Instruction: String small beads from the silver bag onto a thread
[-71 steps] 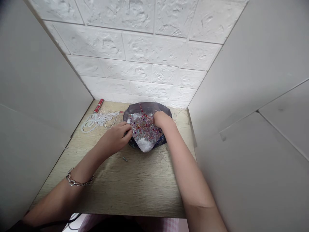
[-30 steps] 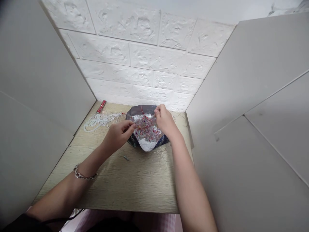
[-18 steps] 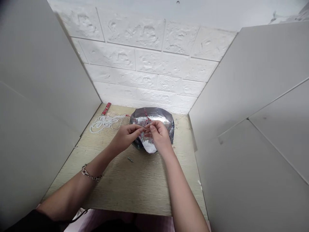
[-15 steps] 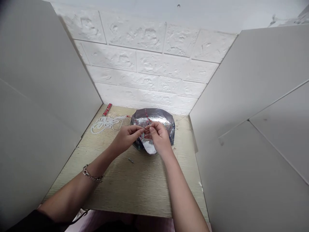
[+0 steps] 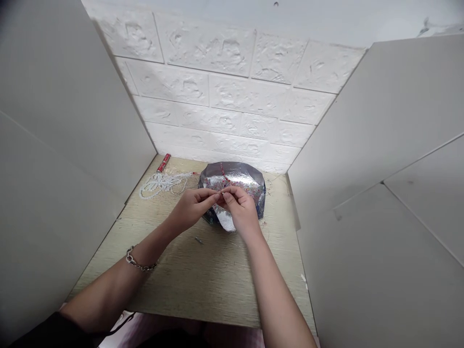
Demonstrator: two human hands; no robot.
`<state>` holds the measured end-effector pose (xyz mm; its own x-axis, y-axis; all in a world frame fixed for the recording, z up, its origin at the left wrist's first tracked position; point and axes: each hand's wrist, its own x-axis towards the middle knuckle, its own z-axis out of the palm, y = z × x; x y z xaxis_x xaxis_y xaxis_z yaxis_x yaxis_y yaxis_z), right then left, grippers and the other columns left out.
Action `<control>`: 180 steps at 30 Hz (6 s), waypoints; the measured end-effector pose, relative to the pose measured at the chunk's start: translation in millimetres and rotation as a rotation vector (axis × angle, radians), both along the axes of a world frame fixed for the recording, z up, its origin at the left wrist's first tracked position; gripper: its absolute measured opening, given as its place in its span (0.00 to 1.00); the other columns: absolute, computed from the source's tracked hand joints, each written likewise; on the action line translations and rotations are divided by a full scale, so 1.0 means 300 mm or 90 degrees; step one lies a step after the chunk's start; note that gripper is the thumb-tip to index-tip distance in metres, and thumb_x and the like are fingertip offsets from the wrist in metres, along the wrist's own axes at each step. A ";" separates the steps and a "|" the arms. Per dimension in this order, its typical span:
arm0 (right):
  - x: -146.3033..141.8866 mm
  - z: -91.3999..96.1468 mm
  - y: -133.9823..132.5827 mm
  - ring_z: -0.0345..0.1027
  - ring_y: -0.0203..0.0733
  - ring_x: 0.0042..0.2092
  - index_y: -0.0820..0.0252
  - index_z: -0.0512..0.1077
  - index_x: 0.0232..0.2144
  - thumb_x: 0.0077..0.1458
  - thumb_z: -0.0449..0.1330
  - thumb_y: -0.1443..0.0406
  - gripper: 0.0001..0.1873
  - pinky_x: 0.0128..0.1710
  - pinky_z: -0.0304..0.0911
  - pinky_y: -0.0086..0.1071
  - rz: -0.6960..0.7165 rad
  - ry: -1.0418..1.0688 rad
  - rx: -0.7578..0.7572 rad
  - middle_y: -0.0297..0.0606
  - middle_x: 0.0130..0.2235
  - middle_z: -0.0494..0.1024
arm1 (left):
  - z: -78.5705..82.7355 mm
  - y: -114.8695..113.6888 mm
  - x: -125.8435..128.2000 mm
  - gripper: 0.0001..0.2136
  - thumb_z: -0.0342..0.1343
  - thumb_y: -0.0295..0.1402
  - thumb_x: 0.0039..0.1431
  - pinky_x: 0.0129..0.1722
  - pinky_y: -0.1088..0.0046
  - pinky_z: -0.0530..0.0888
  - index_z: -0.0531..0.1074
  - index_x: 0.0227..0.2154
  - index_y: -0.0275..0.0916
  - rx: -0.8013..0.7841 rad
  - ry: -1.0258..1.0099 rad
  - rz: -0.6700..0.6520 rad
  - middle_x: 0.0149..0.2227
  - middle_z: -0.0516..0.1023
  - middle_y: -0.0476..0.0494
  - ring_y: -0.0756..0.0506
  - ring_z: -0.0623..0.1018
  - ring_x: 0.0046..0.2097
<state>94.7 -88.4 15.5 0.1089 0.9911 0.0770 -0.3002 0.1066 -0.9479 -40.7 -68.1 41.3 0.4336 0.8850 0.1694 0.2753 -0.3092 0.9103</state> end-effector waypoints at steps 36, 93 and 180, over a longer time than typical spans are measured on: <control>0.008 0.007 -0.019 0.68 0.39 0.33 0.57 0.71 0.27 0.47 0.58 0.60 0.07 0.36 0.65 0.36 -0.064 -0.258 0.071 0.34 0.28 0.73 | -0.001 0.002 0.008 0.14 0.51 0.39 0.51 0.28 0.77 0.67 0.76 0.28 0.33 -0.090 -0.072 0.019 0.23 0.75 0.47 0.52 0.71 0.28; 0.214 0.091 0.293 0.68 0.42 0.37 0.65 0.73 0.34 0.50 0.48 0.69 0.15 0.34 0.59 0.30 0.130 -1.020 -0.194 0.46 0.38 0.76 | -0.010 0.040 0.001 0.08 0.52 0.29 0.41 0.30 0.75 0.67 0.62 0.14 0.34 -0.478 -0.371 -0.026 0.25 0.70 0.47 0.53 0.69 0.27; 0.143 0.175 0.195 0.67 0.30 0.30 0.63 0.70 0.27 0.43 0.60 0.69 0.04 0.34 0.64 0.26 0.504 -0.297 -0.104 0.32 0.28 0.74 | 0.011 0.001 0.010 0.12 0.51 0.38 0.51 0.16 0.77 0.48 0.67 0.20 0.34 -0.249 -0.157 0.003 0.14 0.56 0.55 0.58 0.54 0.17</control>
<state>137.7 -29.9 68.1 -0.6098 0.7659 -0.2038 0.1865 -0.1113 -0.9761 -37.9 -67.7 44.7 0.4187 0.9046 -0.0805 0.0365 0.0718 0.9967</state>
